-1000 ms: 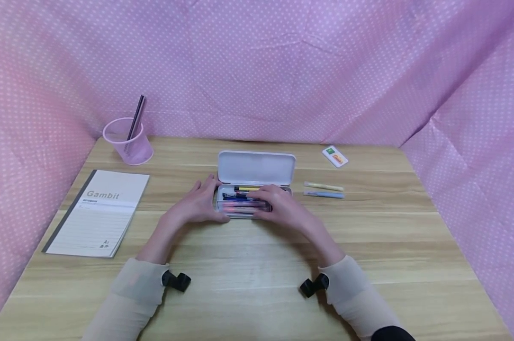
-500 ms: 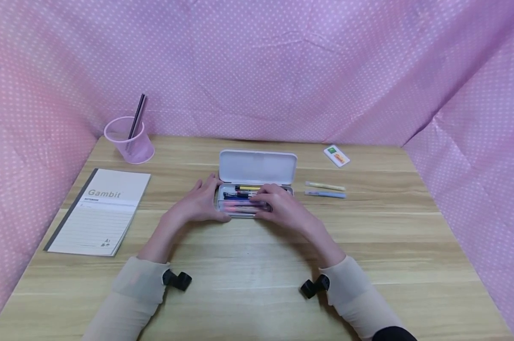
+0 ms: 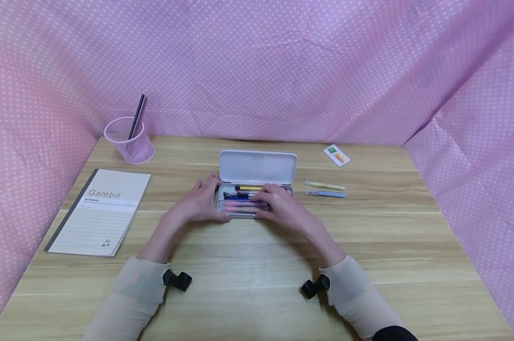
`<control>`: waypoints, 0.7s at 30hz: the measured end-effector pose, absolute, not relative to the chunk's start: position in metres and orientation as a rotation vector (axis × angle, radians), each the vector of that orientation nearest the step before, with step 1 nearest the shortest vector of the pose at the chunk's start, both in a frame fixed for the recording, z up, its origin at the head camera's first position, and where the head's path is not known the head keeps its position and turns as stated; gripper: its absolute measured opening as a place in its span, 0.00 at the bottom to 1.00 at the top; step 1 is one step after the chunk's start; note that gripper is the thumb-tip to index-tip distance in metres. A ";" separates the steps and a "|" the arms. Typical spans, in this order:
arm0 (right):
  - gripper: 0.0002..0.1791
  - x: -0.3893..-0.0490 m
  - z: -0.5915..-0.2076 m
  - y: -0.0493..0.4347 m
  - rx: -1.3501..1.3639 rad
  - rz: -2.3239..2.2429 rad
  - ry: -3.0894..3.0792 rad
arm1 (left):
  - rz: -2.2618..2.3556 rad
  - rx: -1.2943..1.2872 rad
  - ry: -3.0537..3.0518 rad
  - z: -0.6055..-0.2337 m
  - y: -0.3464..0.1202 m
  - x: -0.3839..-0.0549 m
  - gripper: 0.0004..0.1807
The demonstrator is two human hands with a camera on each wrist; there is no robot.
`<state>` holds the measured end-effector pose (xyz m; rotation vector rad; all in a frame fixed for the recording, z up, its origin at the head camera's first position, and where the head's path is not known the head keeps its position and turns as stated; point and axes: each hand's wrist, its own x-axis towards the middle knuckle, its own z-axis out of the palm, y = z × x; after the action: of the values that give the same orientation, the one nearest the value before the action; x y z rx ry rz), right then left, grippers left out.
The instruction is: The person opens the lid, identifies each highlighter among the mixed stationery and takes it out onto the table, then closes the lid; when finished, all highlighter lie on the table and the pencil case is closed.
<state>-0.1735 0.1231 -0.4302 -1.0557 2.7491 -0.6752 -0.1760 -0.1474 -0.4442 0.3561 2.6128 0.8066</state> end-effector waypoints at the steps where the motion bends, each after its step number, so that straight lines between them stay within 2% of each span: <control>1: 0.18 -0.174 -0.430 0.123 -1.055 -0.678 2.746 | 0.806 0.356 2.614 -0.444 -0.147 -0.176 0.56; 21: 0.12 -0.174 -0.432 0.122 -1.057 -0.717 2.729 | 0.794 0.358 2.622 -0.444 -0.147 -0.176 0.56</control>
<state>-0.1743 0.1223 -0.4321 -1.0574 2.7292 -0.7167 -0.1763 -0.1468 -0.4444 0.3579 2.6221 0.7938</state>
